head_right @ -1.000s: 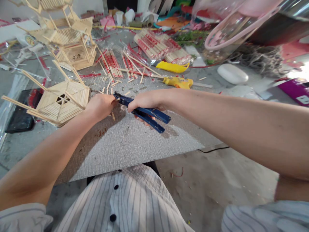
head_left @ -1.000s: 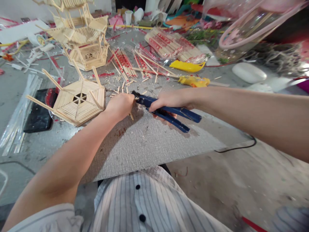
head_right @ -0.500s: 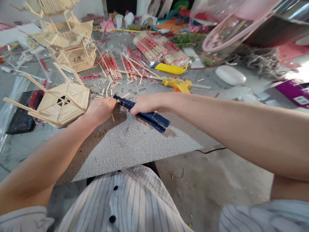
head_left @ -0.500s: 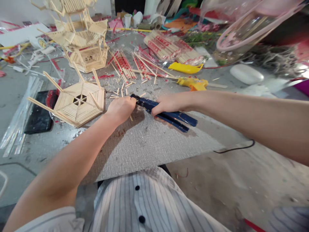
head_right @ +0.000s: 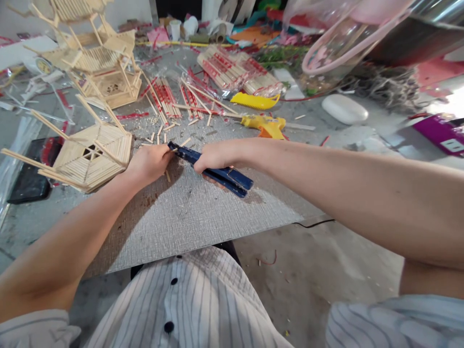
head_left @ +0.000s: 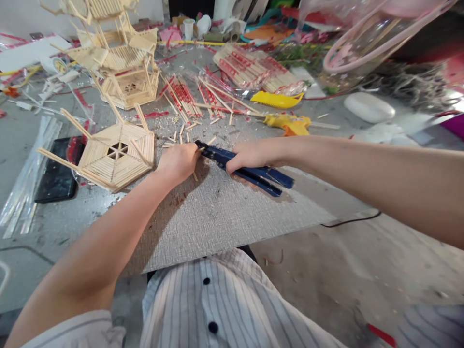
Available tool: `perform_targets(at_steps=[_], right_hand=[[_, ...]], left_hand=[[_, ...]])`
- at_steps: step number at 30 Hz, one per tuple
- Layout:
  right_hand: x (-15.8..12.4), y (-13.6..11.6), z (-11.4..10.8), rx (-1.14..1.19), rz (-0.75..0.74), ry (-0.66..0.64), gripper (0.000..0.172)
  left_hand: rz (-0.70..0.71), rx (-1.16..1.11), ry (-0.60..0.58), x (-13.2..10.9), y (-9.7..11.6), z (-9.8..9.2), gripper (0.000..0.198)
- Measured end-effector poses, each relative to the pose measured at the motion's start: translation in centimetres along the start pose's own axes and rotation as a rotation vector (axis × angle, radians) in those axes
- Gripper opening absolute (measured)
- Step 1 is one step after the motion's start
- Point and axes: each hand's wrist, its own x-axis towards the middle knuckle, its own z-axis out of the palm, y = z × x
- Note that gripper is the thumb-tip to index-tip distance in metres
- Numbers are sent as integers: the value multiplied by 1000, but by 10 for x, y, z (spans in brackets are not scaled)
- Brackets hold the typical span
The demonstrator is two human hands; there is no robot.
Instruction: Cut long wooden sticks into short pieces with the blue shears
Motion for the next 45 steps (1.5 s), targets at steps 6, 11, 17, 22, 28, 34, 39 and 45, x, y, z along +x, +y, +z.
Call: perform_targets(at_steps=[6, 11, 17, 22, 28, 34, 39, 45], right_hand=[[1, 1, -2, 55, 13, 6, 10], [-2, 0, -1, 42, -1, 11, 12], [0, 0, 0, 56, 56, 38, 17], [2, 1, 0, 61, 67, 40, 18], [3, 2, 0, 63, 52, 35, 19], [1, -1, 1, 46, 63, 47, 16], [0, -1, 2, 34, 70, 54, 15], [-1, -2, 1, 14, 60, 43, 19]], left_hand=[[-77, -164, 4, 3, -3, -4, 34], [-107, -276, -7, 6, -4, -7, 30], [-193, -529, -70, 7, -7, -12, 34], [-283, -755, -221, 9, -8, -11, 22], [-384, -927, -339, 10, -5, -15, 15], [-405, -973, -368, 10, -5, -14, 12], [-403, -982, -373, 11, -5, -13, 11], [-401, -957, -330, 10, -4, -9, 12]])
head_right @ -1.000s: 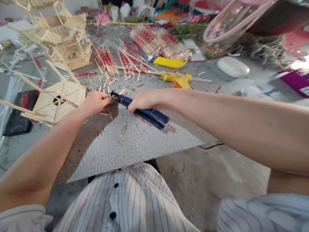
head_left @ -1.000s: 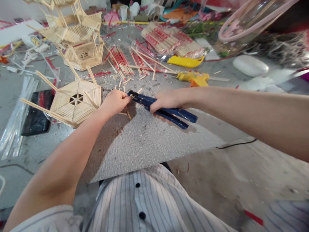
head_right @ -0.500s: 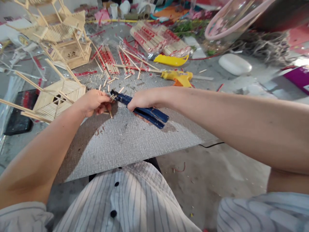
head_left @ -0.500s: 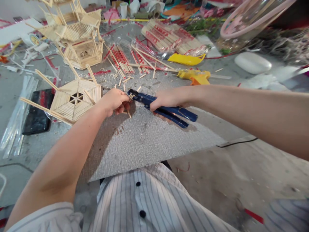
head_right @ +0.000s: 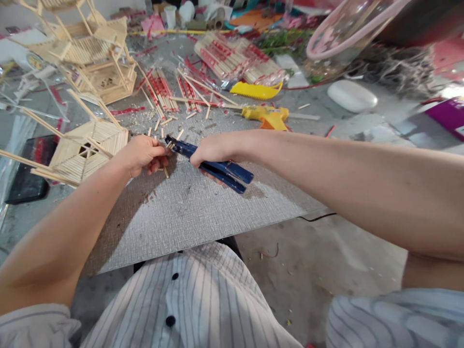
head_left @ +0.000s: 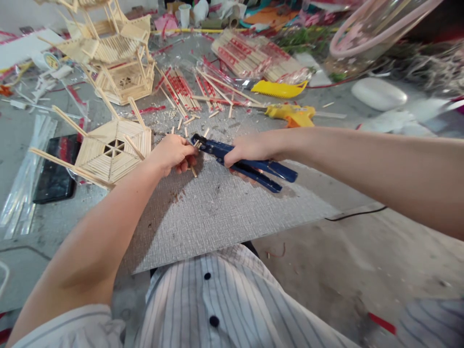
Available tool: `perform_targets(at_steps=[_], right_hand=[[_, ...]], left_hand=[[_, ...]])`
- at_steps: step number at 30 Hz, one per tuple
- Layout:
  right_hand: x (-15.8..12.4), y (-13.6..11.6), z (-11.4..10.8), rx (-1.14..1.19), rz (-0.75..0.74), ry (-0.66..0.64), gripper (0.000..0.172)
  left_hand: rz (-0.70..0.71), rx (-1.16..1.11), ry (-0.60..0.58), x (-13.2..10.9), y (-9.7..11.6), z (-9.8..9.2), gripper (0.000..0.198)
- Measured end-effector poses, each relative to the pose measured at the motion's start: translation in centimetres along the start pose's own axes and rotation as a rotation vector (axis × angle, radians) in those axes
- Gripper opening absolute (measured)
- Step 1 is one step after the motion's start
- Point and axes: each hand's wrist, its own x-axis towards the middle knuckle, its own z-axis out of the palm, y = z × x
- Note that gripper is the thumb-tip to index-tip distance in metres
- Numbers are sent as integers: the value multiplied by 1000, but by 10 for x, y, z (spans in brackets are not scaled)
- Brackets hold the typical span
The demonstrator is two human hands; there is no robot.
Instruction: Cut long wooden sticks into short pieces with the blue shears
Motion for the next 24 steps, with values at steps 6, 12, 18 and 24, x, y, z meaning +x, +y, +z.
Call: perform_targets(at_steps=[6, 12, 18, 24], right_hand=[[-1, -1, -1, -27, -22, -39, 22], [0, 1, 0, -50, -19, -20, 24], [1, 3, 1, -80, -40, 17, 27], [1, 2, 4, -71, -12, 41, 28]], left_hand=[[35, 8, 49, -1, -1, 3, 16], [39, 4, 40, 2, -3, 1, 15], [-28, -41, -7, 0, 1, -2, 12], [-78, -53, -51, -2, 3, -5, 16]])
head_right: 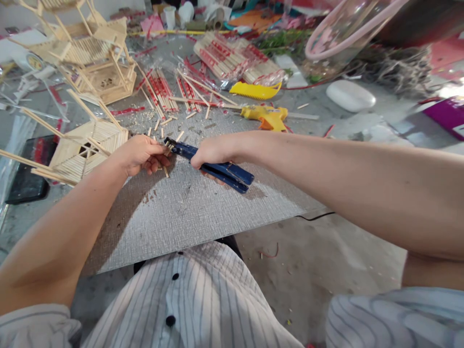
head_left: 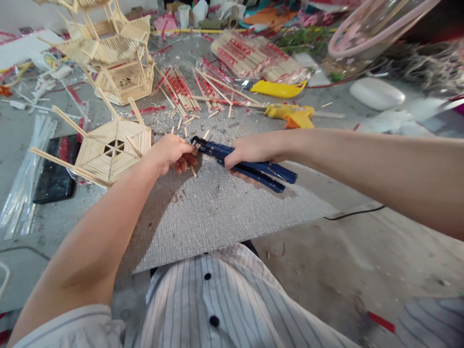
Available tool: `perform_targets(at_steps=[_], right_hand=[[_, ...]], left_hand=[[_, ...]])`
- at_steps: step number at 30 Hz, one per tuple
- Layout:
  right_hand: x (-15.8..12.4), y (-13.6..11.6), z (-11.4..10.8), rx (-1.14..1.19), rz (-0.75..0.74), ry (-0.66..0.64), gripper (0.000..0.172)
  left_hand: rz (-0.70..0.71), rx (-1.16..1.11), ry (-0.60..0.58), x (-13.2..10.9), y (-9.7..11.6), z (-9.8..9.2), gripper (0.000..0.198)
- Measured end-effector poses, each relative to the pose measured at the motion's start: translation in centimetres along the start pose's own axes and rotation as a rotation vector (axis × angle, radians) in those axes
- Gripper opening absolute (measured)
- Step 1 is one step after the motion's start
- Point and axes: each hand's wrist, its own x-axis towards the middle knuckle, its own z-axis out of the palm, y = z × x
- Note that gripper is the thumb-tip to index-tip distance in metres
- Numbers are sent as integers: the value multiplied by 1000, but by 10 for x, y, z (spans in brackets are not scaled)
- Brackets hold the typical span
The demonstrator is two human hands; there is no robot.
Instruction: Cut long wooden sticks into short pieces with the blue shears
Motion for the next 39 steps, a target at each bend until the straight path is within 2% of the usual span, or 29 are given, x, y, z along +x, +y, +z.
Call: perform_targets(at_steps=[11, 16, 18, 21, 23, 24, 29, 39], right_hand=[[-1, -1, 0, 48, 21, -33, 20], [-1, -1, 0, 48, 20, -28, 17], [-2, 0, 1, 54, 16, -20, 18], [-3, -1, 3, 57, 25, 26, 22], [-4, -2, 5, 44, 29, 56, 24], [-4, -2, 5, 33, 28, 68, 25], [0, -4, 4, -24, -21, 87, 31], [0, -9, 5, -80, -49, 58, 34]], left_hand=[[23, 8, 1, 1, -1, 0, 13], [41, 99, 61, -1, 0, -2, 12], [84, 217, 162, -4, 0, -2, 12], [212, 452, 455, -8, 0, -1, 23], [303, 580, 586, -10, -1, 2, 30], [334, 635, 596, -10, -1, 4, 30], [359, 839, 456, -8, -4, 13, 30], [323, 903, 462, -8, -5, 14, 33]])
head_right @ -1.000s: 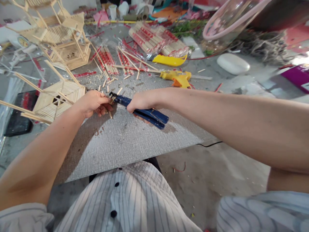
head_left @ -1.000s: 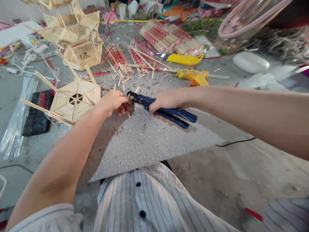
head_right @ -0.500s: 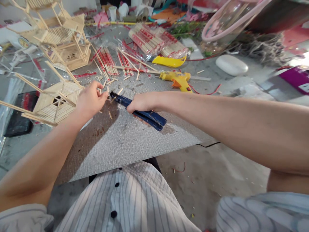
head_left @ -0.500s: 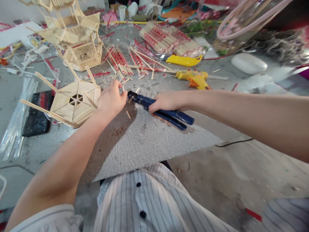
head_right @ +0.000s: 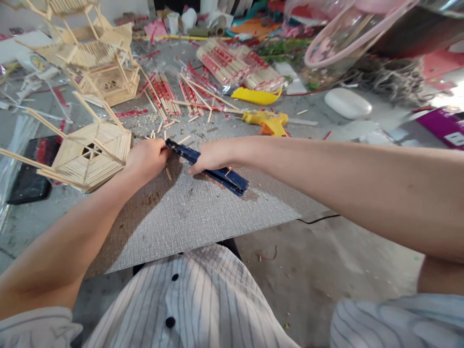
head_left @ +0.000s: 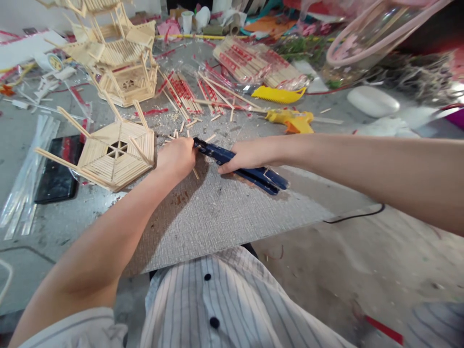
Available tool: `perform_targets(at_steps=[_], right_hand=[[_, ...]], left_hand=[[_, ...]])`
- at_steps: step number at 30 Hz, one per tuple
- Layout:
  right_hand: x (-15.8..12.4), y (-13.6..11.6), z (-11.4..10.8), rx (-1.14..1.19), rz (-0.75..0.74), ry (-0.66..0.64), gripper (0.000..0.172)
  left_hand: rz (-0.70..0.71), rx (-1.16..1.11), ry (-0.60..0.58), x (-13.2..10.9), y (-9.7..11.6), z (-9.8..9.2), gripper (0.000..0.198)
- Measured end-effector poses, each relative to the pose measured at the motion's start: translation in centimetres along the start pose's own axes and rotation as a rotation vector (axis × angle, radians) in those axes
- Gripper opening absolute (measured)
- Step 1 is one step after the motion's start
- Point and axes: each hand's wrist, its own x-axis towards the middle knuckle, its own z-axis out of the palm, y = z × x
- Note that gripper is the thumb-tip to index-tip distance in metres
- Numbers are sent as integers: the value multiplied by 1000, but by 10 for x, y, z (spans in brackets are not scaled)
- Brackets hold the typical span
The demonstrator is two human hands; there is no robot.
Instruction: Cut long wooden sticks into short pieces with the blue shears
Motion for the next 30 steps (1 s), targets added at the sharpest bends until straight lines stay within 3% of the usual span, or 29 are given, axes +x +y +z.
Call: perform_targets(at_steps=[10, 16, 23, 30], right_hand=[[-4, 0, 2, -89, -79, 15, 37], [-2, -1, -4, -349, -125, 182, 36], [2, -6, -5, -388, -175, 433, 36], [6, -8, 1, -268, -152, 449, 48]], left_hand=[[16, 3, -16, 1, -2, 0, 34], [22, -72, 47, 5, -9, -2, 30], [-2, -214, 170, 8, -15, -12, 32], [-45, -220, 163, 9, -18, -11, 30]])
